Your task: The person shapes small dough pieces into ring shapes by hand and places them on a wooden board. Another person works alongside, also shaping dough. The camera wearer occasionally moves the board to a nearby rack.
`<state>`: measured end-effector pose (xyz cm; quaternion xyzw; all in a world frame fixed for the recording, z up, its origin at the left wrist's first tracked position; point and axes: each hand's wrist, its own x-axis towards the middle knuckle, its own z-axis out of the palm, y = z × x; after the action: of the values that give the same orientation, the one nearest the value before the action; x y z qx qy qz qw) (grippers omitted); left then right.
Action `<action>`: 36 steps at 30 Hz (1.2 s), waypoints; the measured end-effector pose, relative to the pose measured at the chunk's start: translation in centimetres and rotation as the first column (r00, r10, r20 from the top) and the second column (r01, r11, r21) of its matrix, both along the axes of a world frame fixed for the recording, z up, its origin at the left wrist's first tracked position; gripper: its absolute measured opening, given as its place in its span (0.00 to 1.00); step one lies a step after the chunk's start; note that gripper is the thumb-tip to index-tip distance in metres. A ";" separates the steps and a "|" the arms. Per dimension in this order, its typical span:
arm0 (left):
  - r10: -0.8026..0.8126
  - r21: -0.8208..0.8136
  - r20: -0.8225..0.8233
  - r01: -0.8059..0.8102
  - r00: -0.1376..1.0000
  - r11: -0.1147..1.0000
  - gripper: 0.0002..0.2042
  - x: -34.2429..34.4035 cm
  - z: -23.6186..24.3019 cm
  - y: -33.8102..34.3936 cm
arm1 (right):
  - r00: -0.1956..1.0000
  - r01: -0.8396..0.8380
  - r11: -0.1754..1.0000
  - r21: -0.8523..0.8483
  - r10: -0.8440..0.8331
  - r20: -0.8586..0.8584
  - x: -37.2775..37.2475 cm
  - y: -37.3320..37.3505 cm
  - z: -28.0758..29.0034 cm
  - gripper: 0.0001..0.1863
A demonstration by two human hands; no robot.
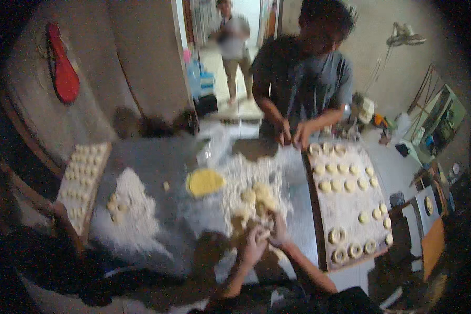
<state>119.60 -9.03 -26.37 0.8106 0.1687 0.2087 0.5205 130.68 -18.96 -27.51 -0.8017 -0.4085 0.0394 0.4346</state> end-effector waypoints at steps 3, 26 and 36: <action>0.116 0.170 0.251 -0.161 0.961 0.972 0.15 0.7 2.5 -1.0 | 0.457 -0.184 0.920 0.346 0.392 -0.798 0.6 -0.9 1.9 0.42; 0.014 -0.134 0.307 0.029 0.952 0.991 0.09 8.9 5.7 -14.0 | 0.868 -0.046 0.999 -0.021 0.030 -0.496 4.5 -14.0 13.9 0.24; -0.087 -0.068 0.290 0.111 0.953 0.992 0.14 17.3 6.6 -24.3 | 0.612 0.328 0.834 0.445 0.171 -0.772 10.9 -26.3 8.9 0.26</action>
<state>136.89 -33.32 -19.81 0.7568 0.0593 0.2903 0.5826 141.58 -45.26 -18.62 -0.5603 -0.1318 0.2484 0.7791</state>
